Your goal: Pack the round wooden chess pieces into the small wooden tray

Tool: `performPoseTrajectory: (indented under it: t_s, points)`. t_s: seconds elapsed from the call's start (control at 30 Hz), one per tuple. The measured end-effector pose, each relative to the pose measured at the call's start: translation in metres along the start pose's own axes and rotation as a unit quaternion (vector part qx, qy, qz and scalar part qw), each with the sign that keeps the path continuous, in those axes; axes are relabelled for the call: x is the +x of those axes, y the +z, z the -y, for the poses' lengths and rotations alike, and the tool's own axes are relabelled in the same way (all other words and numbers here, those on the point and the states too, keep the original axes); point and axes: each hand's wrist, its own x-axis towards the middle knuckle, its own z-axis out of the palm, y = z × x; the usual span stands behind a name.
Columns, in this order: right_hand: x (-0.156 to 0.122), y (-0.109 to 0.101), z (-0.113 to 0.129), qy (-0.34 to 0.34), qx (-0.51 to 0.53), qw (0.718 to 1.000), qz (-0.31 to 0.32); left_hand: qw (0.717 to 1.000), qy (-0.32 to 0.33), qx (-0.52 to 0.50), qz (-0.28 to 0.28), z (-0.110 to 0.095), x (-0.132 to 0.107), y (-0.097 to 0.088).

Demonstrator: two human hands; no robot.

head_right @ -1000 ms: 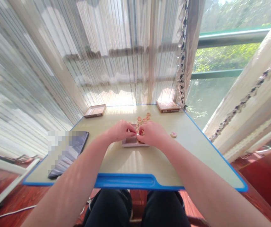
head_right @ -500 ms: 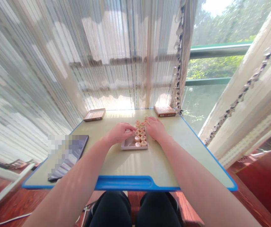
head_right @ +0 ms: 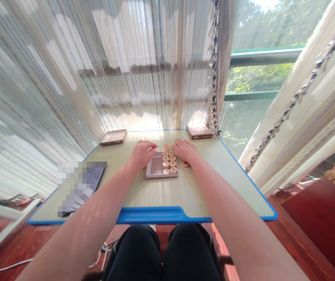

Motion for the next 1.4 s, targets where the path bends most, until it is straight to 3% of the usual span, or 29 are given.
performPoseTrajectory:
  t_s: [0.27, 0.47, 0.6, 0.97, 1.17, 1.4]
  points:
    - [-0.003, 0.000, 0.001, -0.029, -0.040, 0.997, -0.066, 0.999, -0.002, -0.017, 0.043, 0.004, -0.001, 0.003]
    - [-0.012, -0.009, -0.004, 0.071, 0.011, 0.991, -0.111, 0.996, 0.010, -0.002, 0.086, 0.005, -0.001, 0.005]
    - [-0.018, -0.015, -0.006, 0.114, 0.026, 0.987, -0.105, 0.998, 0.011, 0.002, 0.069, 0.008, 0.000, 0.007]
    - [-0.023, -0.023, 0.000, 0.108, -0.001, 0.992, -0.064, 0.999, -0.012, 0.008, 0.053, 0.010, 0.003, 0.007]
    - [-0.023, -0.022, -0.002, 0.102, 0.012, 0.992, -0.074, 0.991, -0.114, -0.059, -0.038, 0.023, 0.006, 0.007]
    - [-0.023, -0.023, -0.006, 0.080, -0.031, 0.994, -0.073, 0.972, -0.176, -0.154, 0.028, 0.038, 0.003, 0.018]
